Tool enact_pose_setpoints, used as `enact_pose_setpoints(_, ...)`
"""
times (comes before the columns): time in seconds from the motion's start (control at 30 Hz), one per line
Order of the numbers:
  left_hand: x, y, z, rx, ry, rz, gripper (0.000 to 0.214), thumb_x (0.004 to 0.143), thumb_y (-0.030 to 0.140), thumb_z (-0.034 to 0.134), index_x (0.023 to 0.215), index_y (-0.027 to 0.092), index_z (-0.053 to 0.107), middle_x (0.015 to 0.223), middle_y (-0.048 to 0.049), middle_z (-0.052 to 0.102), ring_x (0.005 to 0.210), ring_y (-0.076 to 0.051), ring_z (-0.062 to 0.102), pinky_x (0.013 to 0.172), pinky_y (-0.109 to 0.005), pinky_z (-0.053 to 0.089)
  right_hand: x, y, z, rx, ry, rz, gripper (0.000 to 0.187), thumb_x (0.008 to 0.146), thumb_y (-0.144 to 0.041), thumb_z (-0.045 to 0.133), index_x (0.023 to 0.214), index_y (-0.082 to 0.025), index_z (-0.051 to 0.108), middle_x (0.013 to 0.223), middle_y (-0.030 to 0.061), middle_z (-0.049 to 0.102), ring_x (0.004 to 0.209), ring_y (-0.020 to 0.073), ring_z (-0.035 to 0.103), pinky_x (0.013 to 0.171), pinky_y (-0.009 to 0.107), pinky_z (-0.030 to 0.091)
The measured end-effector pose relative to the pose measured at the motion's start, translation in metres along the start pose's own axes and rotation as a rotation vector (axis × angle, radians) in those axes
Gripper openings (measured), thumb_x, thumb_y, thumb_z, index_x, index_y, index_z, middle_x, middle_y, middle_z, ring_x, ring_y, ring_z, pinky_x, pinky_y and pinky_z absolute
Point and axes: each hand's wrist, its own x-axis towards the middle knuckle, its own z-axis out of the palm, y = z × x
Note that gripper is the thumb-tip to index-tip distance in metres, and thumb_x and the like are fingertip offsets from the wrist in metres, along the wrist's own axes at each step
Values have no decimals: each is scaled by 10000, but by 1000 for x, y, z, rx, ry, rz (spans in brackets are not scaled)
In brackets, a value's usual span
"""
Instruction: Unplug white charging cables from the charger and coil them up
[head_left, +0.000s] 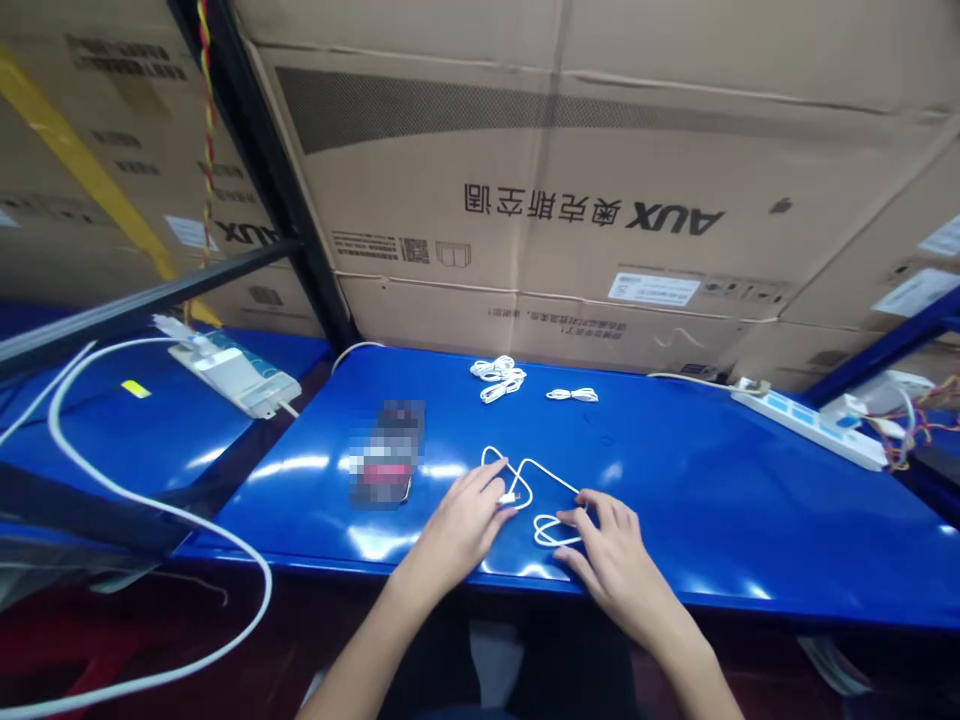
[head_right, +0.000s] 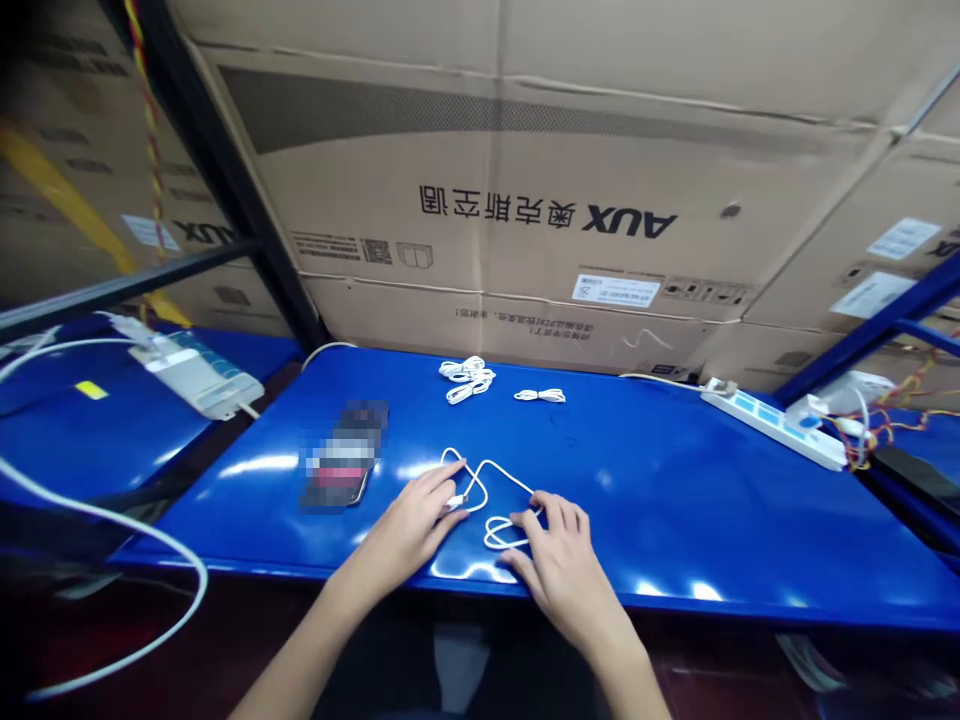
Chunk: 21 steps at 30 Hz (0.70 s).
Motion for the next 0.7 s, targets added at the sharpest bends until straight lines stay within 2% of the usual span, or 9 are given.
enact_pose_setpoints(0.1, -1, 5, 1, -37, -9, 2, 87, 966, 132, 549, 945, 192, 609, 1243, -100, 660, 1187, -256, 614, 1014, -431, 529, 8, -5, 6, -81, 17, -22, 392, 1051, -514, 392, 1035, -204, 632, 1265, 166, 588, 1194, 339, 552, 964, 521, 464)
enact_pose_setpoints(0.2, -6, 8, 1, -85, -27, 23, 245, 923, 13, 477, 975, 203, 623, 1128, -68, 682, 1063, -218, 645, 916, -350, 558, 21, -6, 7, -161, 4, 33, 368, 1060, -487, 390, 1025, -196, 614, 1175, 147, 615, 1032, 302, 612, 846, 439, 504)
enact_pose_setpoints(0.3, -11, 10, 0, -139, -37, 46, 341, 885, -36, 407, 942, 209, 638, 1053, -57, 702, 987, -206, 657, 844, -314, 560, 35, -6, 10, -204, 25, 104, 343, 1075, -407, 377, 1198, -170, 593, 1157, 153, 612, 973, 284, 637, 766, 378, 521)
enact_pose_setpoints(0.4, -15, 12, -2, -193, -21, 62, 358, 864, -44, 382, 891, 202, 639, 1022, -62, 713, 964, -209, 659, 815, -308, 555, 43, -8, 17, -239, 45, 127, 413, 1081, -353, 337, 1393, -150, 515, 1076, 156, 636, 889, 291, 661, 691, 368, 524)
enact_pose_setpoints(0.5, -17, 14, -4, -240, -5, 83, 336, 894, -21, 388, 878, 202, 638, 1015, -58, 720, 972, -200, 657, 817, -300, 549, 47, -13, 24, -271, 55, 149, 469, 1078, -295, 293, 1503, -154, 431, 1022, 156, 655, 804, 284, 669, 612, 343, 508)
enact_pose_setpoints(0.57, -18, 15, -5, -310, 14, 66, 287, 952, 40, 408, 896, 207, 635, 998, -51, 718, 962, -191, 655, 829, -301, 540, 48, -15, 26, -279, 52, 152, 504, 1060, -230, 302, 1559, -198, 366, 994, 137, 659, 748, 264, 671, 549, 311, 481)
enact_pose_setpoints(0.63, -17, 15, -6, -428, 51, -19, 222, 997, 143, 453, 850, 206, 607, 966, -43, 707, 891, -178, 653, 795, -298, 532, 49, -19, 26, -283, 20, 161, 550, 1028, -170, 344, 1569, -271, 364, 985, 114, 658, 708, 241, 671, 509, 283, 453)
enact_pose_setpoints(0.7, -16, 14, -7, -544, 94, -135, 264, 994, 227, 512, 731, 199, 518, 941, -37, 694, 789, -160, 636, 725, -283, 523, 51, -23, 24, -278, -24, 193, 541, 1014, -160, 381, 1533, -299, 435, 1029, 119, 656, 745, 241, 678, 532, 279, 466)
